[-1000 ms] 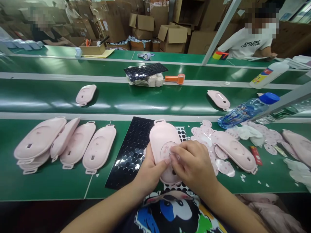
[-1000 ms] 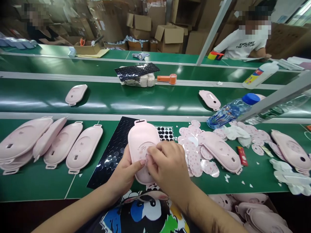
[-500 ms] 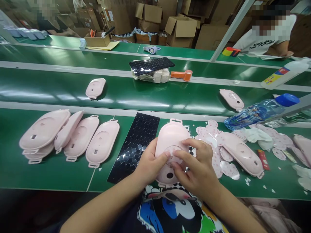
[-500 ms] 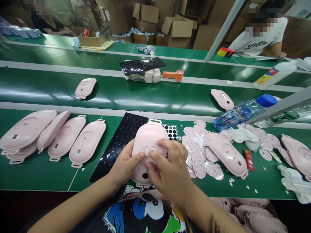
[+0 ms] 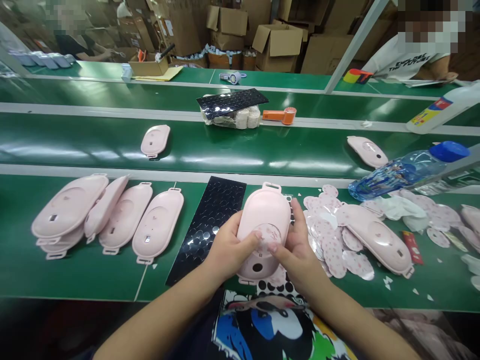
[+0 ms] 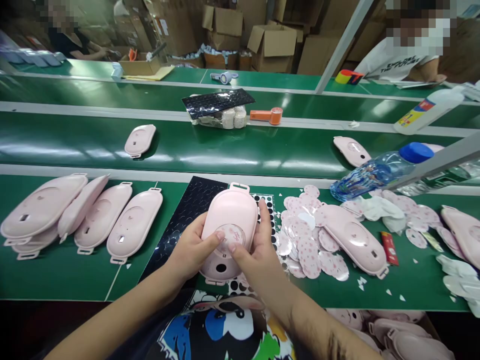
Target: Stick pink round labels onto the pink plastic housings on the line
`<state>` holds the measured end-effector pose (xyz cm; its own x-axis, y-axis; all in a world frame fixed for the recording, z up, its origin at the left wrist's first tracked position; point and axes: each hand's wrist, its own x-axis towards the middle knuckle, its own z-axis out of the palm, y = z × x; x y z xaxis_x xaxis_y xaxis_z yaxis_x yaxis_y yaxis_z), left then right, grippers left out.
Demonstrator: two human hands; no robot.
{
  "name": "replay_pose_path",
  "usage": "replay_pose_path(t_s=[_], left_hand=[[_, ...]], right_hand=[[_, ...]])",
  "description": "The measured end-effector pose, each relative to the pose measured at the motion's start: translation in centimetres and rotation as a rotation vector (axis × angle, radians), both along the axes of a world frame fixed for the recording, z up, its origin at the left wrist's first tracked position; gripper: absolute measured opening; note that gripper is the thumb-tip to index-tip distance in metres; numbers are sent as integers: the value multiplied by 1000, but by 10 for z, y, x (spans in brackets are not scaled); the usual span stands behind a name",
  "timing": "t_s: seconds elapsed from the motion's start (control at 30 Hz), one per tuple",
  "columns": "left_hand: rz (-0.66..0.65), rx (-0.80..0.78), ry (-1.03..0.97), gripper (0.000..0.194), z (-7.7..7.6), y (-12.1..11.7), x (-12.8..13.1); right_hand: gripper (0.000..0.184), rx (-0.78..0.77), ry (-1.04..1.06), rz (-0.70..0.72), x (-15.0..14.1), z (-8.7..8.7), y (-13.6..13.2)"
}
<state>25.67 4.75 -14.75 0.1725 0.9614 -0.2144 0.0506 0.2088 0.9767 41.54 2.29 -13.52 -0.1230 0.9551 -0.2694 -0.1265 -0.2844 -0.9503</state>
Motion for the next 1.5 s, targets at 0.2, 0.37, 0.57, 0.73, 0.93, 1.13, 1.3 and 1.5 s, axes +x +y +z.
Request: replay_pose_path(t_s=[0.2,0.37,0.57,0.73,0.93,1.13,1.3,1.5], left_hand=[[-27,-23,66,42,3,5,-1],[-38,-56,44,47,-2,5,-1],[-114,-67,-16,54,-6,4,-3],[-102,-104,67,45,-5,5,-2],[-164,-101,142,51,8,4,-2],[-189,-91,140,58,8,2,-2],[-177,-88,120,57,6,3,-2],[-56,-87,195,56,2,-5,-9]], right_hand=[[98,-107,29,-54,-4,5,1],[102,-102,10,-95,-3,4,-1],[102,-113,-14,-115,-3,1,-3],[101,-140,-13,-109,-4,-3,-4],[101,-144,23,-126,-4,-4,-2],[102,-157,50,-103,-1,3,-1],[100,-168,77,-55,2,7,1],[106,-14,145,-44,4,-2,0]])
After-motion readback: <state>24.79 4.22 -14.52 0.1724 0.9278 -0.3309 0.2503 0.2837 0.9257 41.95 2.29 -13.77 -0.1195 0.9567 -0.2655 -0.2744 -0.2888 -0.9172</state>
